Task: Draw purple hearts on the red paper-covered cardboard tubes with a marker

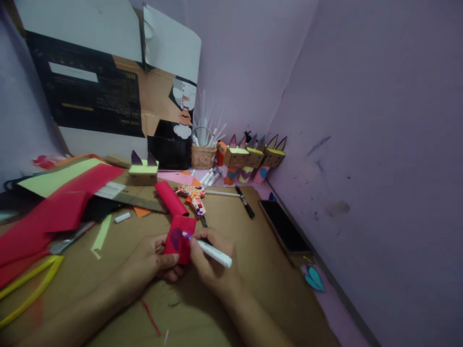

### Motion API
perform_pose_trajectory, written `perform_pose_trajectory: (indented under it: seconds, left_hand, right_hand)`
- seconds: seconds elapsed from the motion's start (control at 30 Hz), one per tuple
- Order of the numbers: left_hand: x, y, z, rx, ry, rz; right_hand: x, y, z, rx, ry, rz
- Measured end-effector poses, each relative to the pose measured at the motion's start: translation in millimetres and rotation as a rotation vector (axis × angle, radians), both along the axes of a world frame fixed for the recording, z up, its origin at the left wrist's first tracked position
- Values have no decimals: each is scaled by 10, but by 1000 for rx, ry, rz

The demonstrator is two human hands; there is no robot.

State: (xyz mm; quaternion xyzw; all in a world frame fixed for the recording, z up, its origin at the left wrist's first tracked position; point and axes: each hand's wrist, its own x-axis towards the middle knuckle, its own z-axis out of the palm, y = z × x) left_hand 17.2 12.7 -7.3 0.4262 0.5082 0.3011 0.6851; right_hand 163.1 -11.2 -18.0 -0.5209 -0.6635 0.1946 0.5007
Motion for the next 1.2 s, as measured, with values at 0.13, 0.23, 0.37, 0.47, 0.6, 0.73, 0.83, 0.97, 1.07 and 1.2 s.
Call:
perform_pose_trajectory:
  seconds: [0.13,0.23,0.37,0.47,0.6,0.73,0.83,0.97,1.07,1.2]
  left_hand:
    - [-8,2,5,-5,-5,0]
    - [-7,-3,5,-12,-10,1]
    - [2,-6,-6,-16,2,2]
    - [-1,-6,-14,-8,9,8]
    - [-11,-5,-13,-1,-5,-5]
    - [-11,-1,-9,-11,-7,-4]
    - [-5,3,-7,-8,2,2]
    - [-3,0,-3,-7,-2,2]
    - [-9,-5,-4,-11,0,4]
    - [-18,-8,-8,-10,-20,-1]
  right_hand:
    - [2,-19,6,-34,-14,11]
    - [7,-23,-4,-39,-13,3]
    - [3,-9,-9,-26,17,-18]
    - [-1,-3,7,-36,7,-4]
    - [1,-16,34,-54,-18,44]
    - [10,-29,30,-52,-11,30]
    - [13,-24,13,-33,5,-6]
    - [5,-16,18,-42,-6,18]
    - [2,-24,35,-63,-19,36]
    - [14,-36,30,-60,-26,63]
